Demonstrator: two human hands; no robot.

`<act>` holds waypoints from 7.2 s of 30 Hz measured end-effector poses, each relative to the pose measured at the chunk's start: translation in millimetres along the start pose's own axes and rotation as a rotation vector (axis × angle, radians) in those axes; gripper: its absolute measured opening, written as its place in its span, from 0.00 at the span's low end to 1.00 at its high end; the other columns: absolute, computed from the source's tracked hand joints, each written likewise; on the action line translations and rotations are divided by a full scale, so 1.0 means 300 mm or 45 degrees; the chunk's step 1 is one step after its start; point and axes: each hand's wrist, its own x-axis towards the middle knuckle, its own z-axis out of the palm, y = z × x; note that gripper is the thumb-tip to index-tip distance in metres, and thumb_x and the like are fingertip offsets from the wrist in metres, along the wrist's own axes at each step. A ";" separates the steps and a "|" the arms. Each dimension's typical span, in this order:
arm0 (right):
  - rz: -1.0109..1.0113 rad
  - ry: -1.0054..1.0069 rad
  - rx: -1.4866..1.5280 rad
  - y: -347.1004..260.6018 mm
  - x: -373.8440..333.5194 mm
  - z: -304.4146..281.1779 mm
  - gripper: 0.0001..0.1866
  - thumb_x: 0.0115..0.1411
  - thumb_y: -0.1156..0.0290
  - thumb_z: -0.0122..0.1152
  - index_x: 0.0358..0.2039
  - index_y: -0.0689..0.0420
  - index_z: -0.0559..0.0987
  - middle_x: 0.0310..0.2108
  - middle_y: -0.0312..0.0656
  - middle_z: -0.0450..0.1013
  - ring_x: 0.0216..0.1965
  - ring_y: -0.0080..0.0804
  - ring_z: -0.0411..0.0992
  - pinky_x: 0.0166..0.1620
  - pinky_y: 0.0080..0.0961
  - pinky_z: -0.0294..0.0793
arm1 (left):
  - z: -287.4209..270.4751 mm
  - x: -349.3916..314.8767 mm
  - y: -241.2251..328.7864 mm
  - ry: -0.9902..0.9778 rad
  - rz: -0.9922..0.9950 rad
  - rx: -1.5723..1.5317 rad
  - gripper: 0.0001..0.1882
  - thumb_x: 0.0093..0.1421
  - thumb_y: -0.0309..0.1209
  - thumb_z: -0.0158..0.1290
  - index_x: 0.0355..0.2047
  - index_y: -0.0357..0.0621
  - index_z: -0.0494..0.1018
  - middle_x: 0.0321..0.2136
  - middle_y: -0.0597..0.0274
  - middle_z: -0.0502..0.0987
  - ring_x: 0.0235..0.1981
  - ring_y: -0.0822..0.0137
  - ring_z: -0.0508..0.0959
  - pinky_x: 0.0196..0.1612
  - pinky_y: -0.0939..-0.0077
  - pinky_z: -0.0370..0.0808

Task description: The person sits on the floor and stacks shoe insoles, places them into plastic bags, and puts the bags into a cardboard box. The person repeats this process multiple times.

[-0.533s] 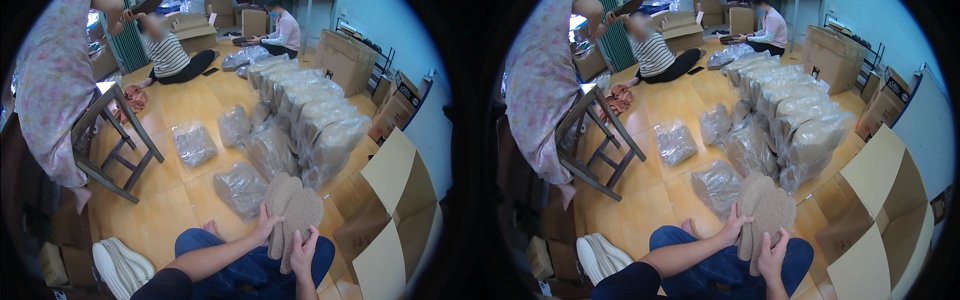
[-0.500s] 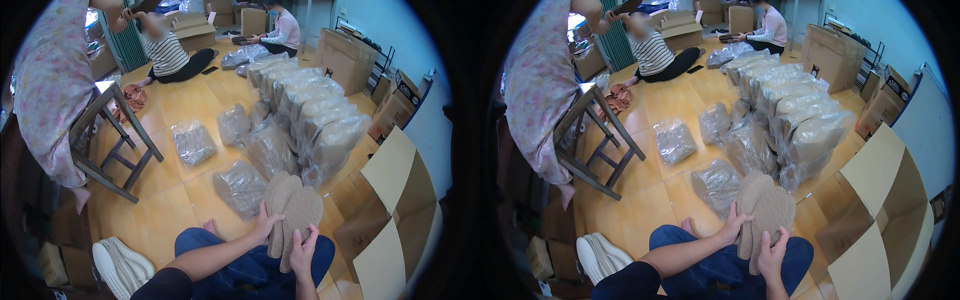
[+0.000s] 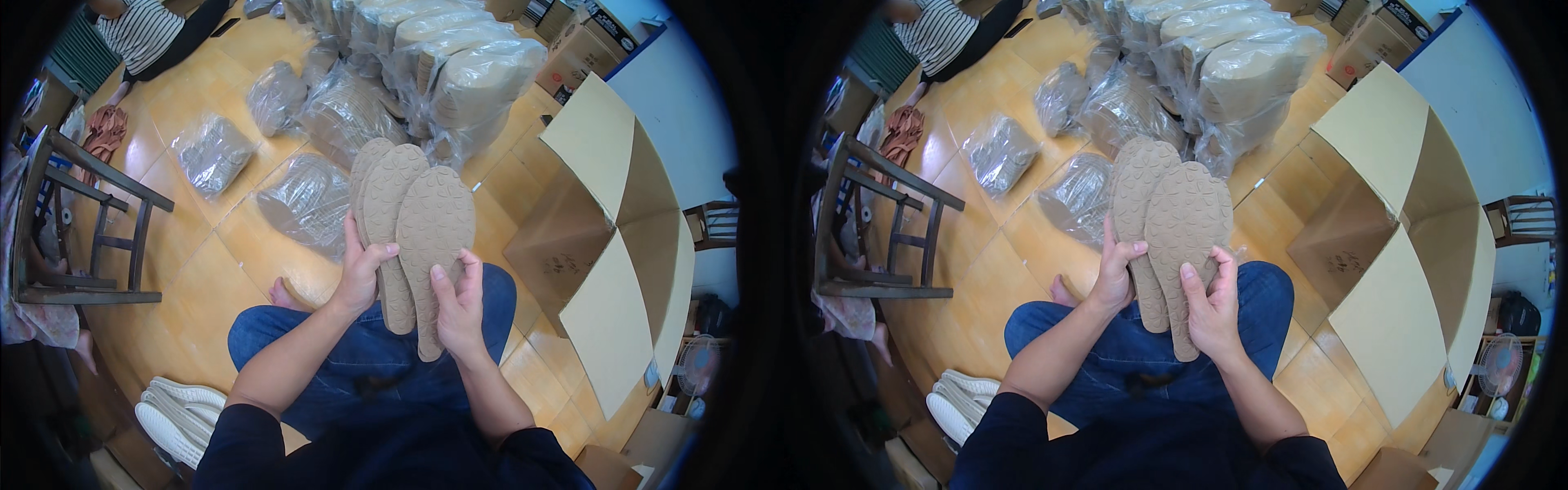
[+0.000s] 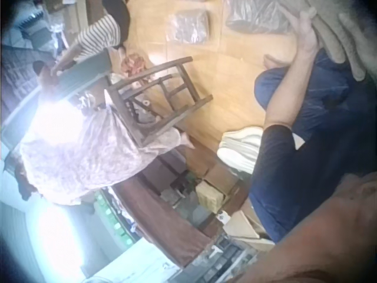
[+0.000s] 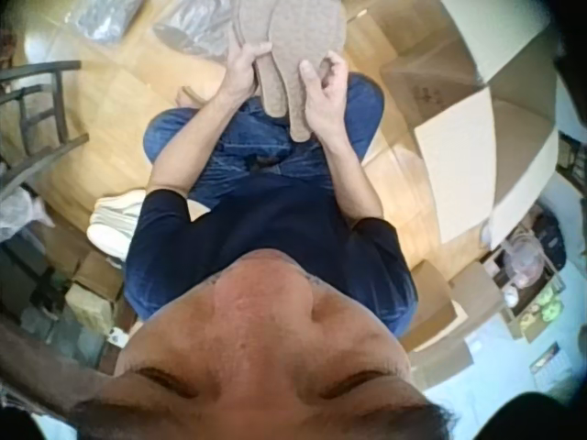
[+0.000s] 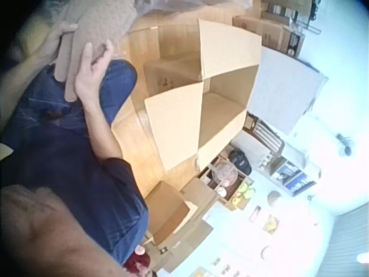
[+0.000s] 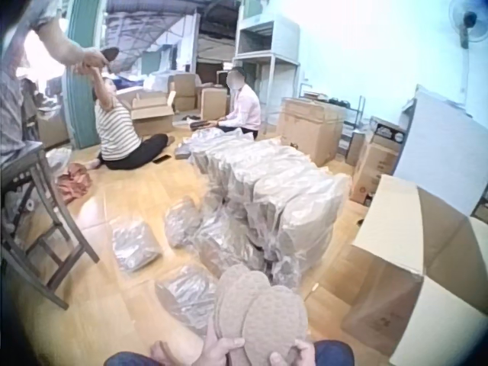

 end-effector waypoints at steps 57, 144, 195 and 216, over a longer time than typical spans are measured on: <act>0.038 0.079 -0.910 0.047 0.116 -0.113 0.20 0.61 0.63 0.62 0.46 0.65 0.77 0.40 0.52 0.77 0.43 0.41 0.77 0.47 0.29 0.73 | -0.004 0.002 -0.009 -0.028 -0.270 -0.141 0.33 0.62 0.50 0.49 0.59 0.39 0.61 0.51 0.53 0.72 0.51 0.62 0.73 0.54 0.66 0.71; 0.130 0.221 -0.347 0.362 0.312 -0.017 0.34 0.67 0.62 0.49 0.68 0.61 0.51 0.64 0.55 0.57 0.62 0.43 0.61 0.61 0.33 0.62 | -0.105 0.139 0.089 0.335 0.376 0.643 0.34 0.68 0.49 0.42 0.63 0.37 0.49 0.56 0.50 0.64 0.56 0.61 0.67 0.59 0.69 0.63; -0.055 0.027 0.063 -0.003 0.130 -0.061 0.34 0.63 0.76 0.41 0.69 0.62 0.46 0.65 0.49 0.56 0.65 0.34 0.56 0.65 0.29 0.54 | -0.040 0.060 -0.020 0.023 -0.142 0.015 0.30 0.68 0.45 0.44 0.61 0.38 0.56 0.55 0.53 0.68 0.55 0.61 0.70 0.60 0.64 0.65; -0.076 0.432 -0.257 -0.031 0.201 -0.165 0.18 0.67 0.73 0.49 0.57 0.59 0.69 0.42 0.44 0.75 0.38 0.24 0.74 0.43 0.22 0.74 | -0.030 0.066 -0.012 0.003 -0.081 0.103 0.26 0.66 0.33 0.52 0.59 0.36 0.57 0.53 0.54 0.69 0.52 0.65 0.72 0.56 0.68 0.70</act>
